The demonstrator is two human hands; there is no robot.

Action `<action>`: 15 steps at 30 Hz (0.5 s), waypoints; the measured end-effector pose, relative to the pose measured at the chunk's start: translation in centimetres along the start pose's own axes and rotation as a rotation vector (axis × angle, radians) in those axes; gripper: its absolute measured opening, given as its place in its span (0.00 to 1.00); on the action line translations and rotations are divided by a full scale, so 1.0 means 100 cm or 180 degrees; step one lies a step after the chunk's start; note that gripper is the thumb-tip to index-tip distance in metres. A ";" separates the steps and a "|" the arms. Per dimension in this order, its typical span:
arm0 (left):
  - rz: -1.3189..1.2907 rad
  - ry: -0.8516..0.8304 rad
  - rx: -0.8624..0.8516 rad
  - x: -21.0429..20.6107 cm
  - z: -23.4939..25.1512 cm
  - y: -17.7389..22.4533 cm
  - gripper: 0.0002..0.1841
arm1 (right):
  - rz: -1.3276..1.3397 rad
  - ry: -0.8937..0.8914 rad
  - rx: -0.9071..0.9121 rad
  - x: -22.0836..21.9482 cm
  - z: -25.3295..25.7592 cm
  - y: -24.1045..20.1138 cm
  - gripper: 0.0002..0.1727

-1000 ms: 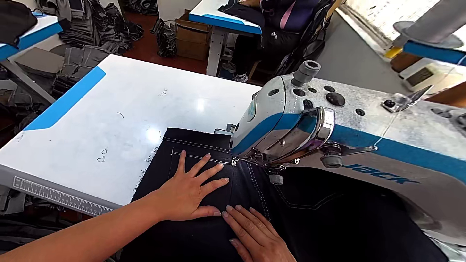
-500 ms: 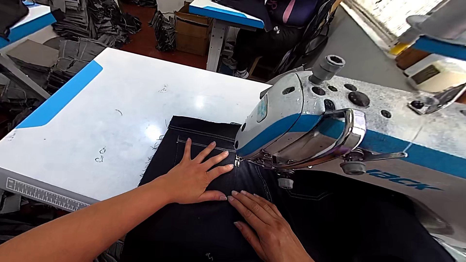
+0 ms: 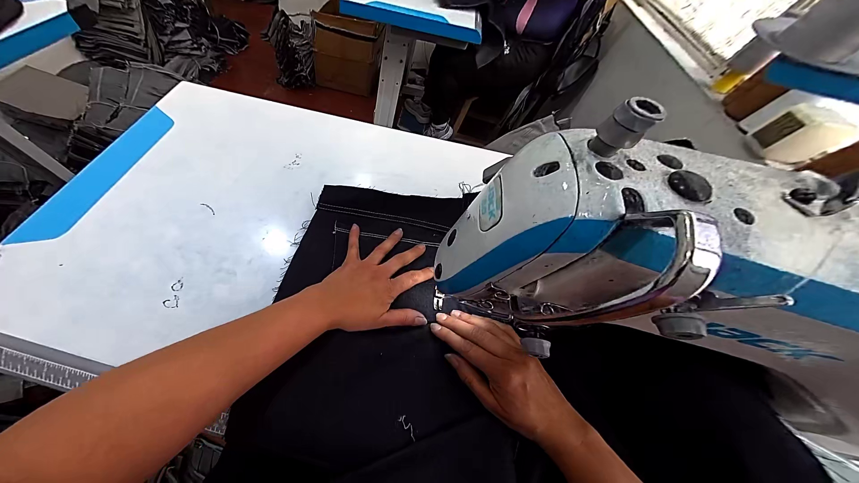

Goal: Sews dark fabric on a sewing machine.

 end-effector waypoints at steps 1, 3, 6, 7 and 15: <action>0.0008 0.0015 -0.0019 0.000 0.001 -0.001 0.38 | 0.0046 0.0080 0.0018 0.000 -0.001 0.001 0.19; 0.0021 0.0046 -0.0060 -0.002 0.002 -0.003 0.34 | 0.0120 0.0222 0.0063 0.002 -0.004 0.001 0.18; 0.0016 0.0081 -0.0097 -0.004 0.002 -0.004 0.32 | 0.0128 0.0257 0.0081 0.003 -0.006 0.003 0.17; 0.0037 0.0082 -0.0090 -0.004 0.002 -0.004 0.32 | 0.0146 0.0253 0.0082 0.003 -0.006 0.004 0.17; 0.0170 0.0358 -0.0007 -0.008 -0.004 0.003 0.33 | 0.0247 0.0279 0.0193 0.005 -0.005 0.012 0.16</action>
Point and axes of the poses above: each hand's wrist, its own z-axis towards the middle knuckle, its own x-axis out of the back of the hand, y = z × x, the point moved 1 cm from there along z, towards the middle knuckle, and after that the axes turned 7 degrees about x, right-handed, at the moved point
